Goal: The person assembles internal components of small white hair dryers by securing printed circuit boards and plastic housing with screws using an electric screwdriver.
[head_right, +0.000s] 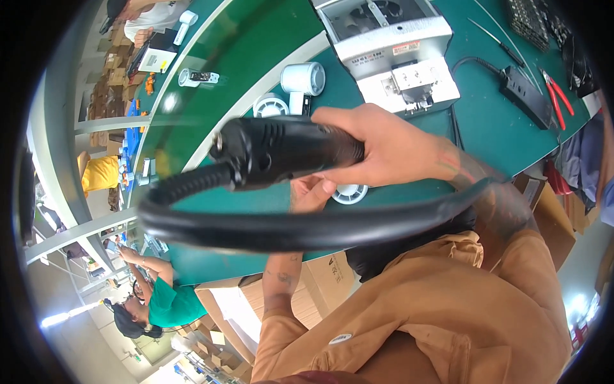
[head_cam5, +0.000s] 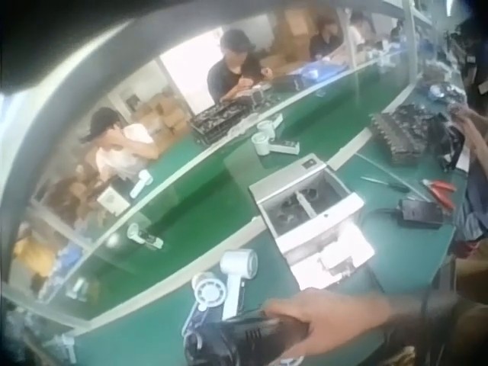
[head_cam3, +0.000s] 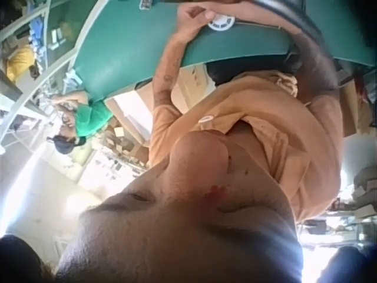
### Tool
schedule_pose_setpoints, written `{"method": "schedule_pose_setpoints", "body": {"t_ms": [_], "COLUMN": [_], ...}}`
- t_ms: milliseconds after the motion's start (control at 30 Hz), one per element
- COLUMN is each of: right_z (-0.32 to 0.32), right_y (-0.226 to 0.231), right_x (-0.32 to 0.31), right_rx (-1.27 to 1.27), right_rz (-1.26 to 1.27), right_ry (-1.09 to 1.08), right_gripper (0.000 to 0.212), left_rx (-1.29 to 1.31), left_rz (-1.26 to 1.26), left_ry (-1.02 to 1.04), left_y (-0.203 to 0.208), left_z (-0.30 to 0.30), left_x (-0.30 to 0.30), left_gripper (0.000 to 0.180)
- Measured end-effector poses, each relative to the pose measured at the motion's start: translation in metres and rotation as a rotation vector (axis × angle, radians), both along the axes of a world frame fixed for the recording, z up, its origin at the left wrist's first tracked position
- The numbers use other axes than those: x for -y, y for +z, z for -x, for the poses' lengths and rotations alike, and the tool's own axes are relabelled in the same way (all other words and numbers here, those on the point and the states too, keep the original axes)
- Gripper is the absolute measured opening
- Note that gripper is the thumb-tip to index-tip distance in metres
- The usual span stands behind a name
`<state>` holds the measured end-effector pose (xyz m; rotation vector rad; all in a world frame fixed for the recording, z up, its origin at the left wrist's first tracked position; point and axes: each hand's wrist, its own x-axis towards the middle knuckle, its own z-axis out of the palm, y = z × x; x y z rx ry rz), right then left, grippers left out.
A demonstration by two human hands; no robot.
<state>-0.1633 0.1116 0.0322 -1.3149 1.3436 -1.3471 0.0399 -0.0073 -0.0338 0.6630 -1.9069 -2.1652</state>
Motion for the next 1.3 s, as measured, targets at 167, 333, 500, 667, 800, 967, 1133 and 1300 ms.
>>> {"method": "schedule_pose_setpoints", "body": {"t_ms": [167,333,500,667,800,967,1133,1300], "right_z": [0.004,-0.001,0.001,-0.004,-0.002,-0.001,-0.001,0.0], "right_y": [0.0,0.001,-0.002,-0.008,-0.004,-0.009,-0.005,-0.003], "right_x": [-0.002,0.0,-0.001,0.002,0.001,0.003,0.003,0.0], "right_rx": [0.01,0.053,0.008,-0.066,-0.038,-0.057,-0.042,-0.031], "right_rz": [0.095,0.021,0.015,0.099,0.094,0.155,0.103,0.037], "right_ry": [-0.008,0.06,0.019,0.022,0.01,0.015,0.028,0.031], "right_gripper": [0.04,0.041,0.042,0.043,0.043,0.045,0.046,0.045], "left_rx": [0.022,-0.352,-0.311,-0.236,-0.296,-0.326,-0.391,-0.217], "left_rz": [0.029,-0.231,-0.268,-0.32,-0.288,-0.212,-0.193,-0.243], "left_ry": [-0.082,0.127,0.139,0.225,0.13,0.049,0.042,0.189], "left_y": [0.004,-0.033,-0.026,-0.029,-0.028,-0.024,-0.025,-0.017], "left_z": [-0.002,-0.016,-0.008,-0.021,-0.013,-0.013,-0.008,-0.006], "left_x": [0.005,0.008,0.001,0.001,0.005,0.007,0.006,0.001], "left_gripper": [0.056,0.063,0.059,0.054,0.052,0.05,0.053,0.054]}}
